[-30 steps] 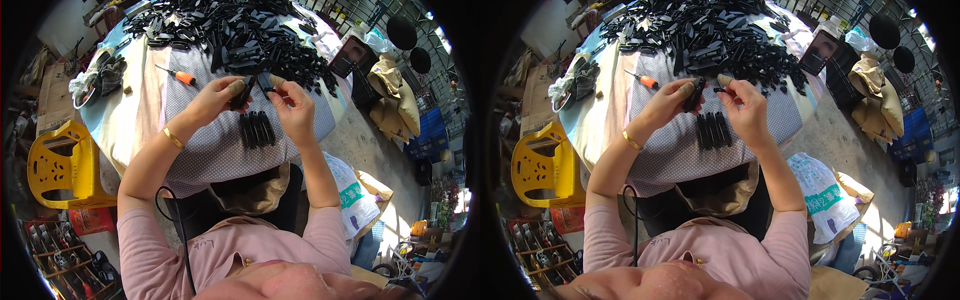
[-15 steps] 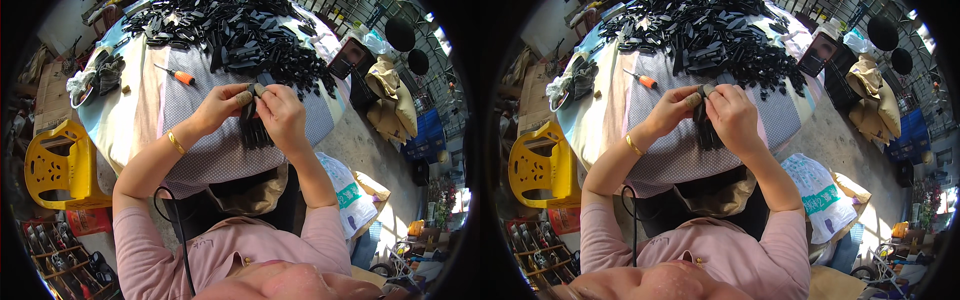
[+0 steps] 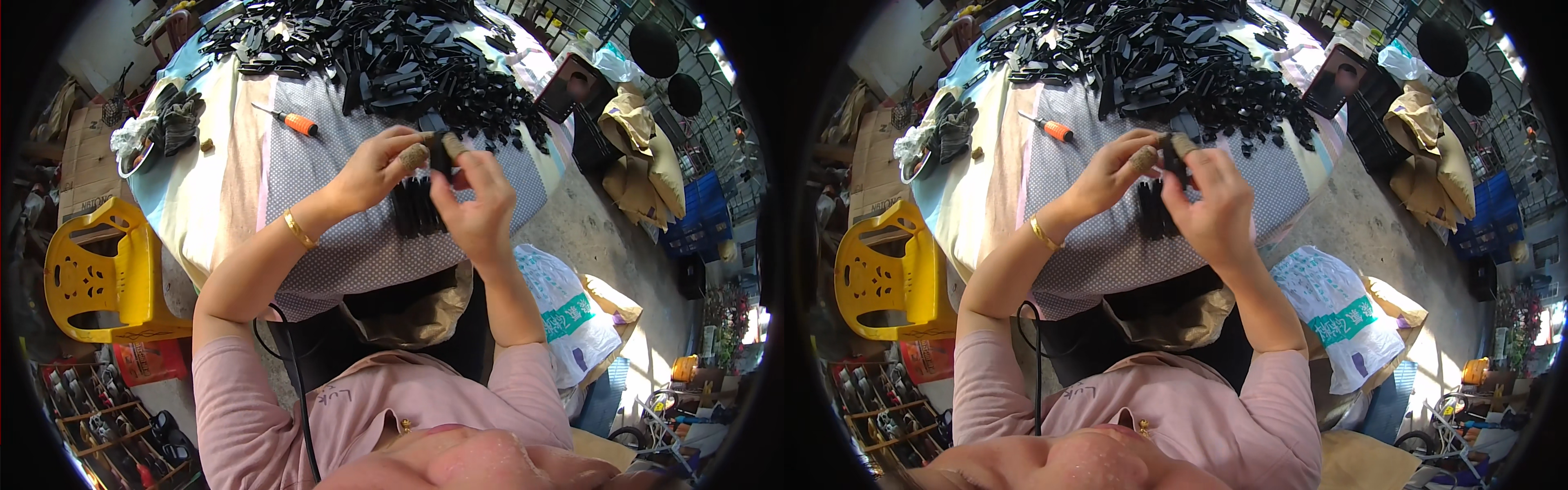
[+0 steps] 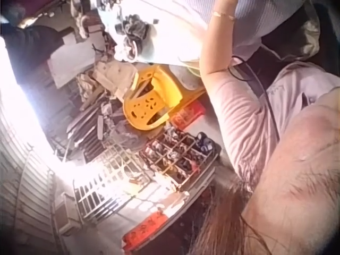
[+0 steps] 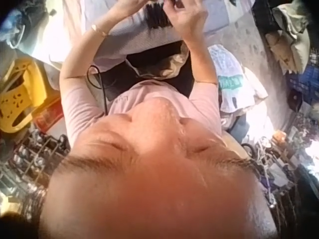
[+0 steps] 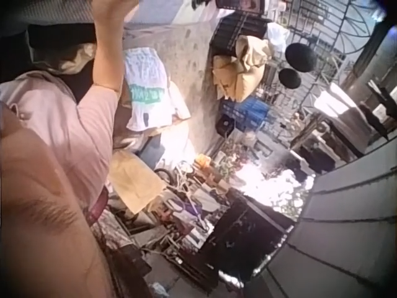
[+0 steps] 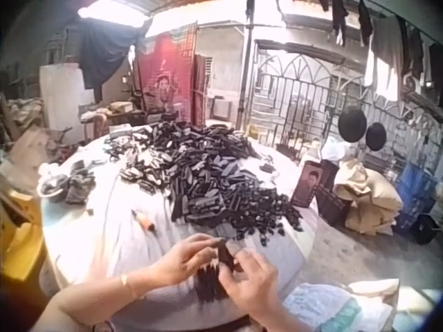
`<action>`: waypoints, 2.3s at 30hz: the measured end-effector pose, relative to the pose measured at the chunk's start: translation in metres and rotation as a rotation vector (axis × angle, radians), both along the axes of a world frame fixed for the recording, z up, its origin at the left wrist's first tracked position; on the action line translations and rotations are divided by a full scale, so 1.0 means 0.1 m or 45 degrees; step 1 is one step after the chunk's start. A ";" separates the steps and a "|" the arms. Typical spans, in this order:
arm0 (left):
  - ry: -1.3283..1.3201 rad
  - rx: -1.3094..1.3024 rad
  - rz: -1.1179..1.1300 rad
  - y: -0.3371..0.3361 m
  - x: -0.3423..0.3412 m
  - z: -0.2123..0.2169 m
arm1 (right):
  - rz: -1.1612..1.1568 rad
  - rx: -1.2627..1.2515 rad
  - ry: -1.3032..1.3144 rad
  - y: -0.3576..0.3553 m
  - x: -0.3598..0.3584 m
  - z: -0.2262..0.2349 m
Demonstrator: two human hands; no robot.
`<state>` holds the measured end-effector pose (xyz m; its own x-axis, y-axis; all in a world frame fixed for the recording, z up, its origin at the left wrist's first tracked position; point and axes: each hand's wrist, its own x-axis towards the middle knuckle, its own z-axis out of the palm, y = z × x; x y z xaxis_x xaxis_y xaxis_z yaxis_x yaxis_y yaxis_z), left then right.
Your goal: Manually assembling small black plastic components by inserting internal pieces and snapping them together.
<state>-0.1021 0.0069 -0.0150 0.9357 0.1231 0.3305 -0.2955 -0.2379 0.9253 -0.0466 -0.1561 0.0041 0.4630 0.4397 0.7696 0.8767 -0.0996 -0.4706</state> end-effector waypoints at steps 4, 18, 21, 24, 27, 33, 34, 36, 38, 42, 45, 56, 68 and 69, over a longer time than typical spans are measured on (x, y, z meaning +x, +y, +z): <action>-0.175 0.962 0.682 0.36 0.06 0.04 | -0.139 -0.393 0.303 -0.27 0.11 0.05; 0.040 1.097 0.971 0.91 0.27 -0.20 | 0.143 -0.491 0.332 -0.28 0.11 -0.14; 0.093 1.159 0.882 0.84 0.29 -0.14 | 0.064 -0.538 0.214 -0.30 0.39 -0.14; 0.122 0.929 0.824 0.91 0.31 -0.13 | -0.378 -0.581 0.007 -0.26 0.79 -0.24; 0.117 0.940 0.833 0.86 0.38 -0.14 | -0.480 -0.626 0.003 -0.23 0.99 -0.40; -0.031 0.850 0.938 0.95 0.36 -0.22 | -0.364 -0.572 0.190 -0.15 0.98 -0.42; -0.037 0.849 0.925 0.92 0.34 -0.19 | -0.355 -0.569 0.191 -0.17 0.99 -0.42; 0.087 0.599 0.987 0.84 0.27 -0.05 | -0.358 -0.567 0.197 -0.21 1.00 -0.41; 0.003 0.214 0.828 0.79 0.25 0.00 | -0.306 -0.679 0.261 -0.22 0.99 -0.33; 0.097 -0.620 0.178 0.62 0.11 0.15 | -0.277 -0.770 0.365 -0.21 0.95 -0.23; 0.255 -0.970 -0.267 0.48 0.06 0.14 | -0.290 -0.789 0.144 -0.21 0.92 -0.24; 0.395 -1.077 -0.499 0.15 -0.04 0.15 | 0.041 0.240 0.092 0.11 0.31 0.14; 0.326 -0.967 -0.429 0.01 -0.06 0.10 | -0.116 0.045 -0.361 0.20 0.27 0.05; 0.328 -0.969 -0.429 0.00 -0.07 0.12 | -0.096 0.044 -0.319 0.21 0.27 0.04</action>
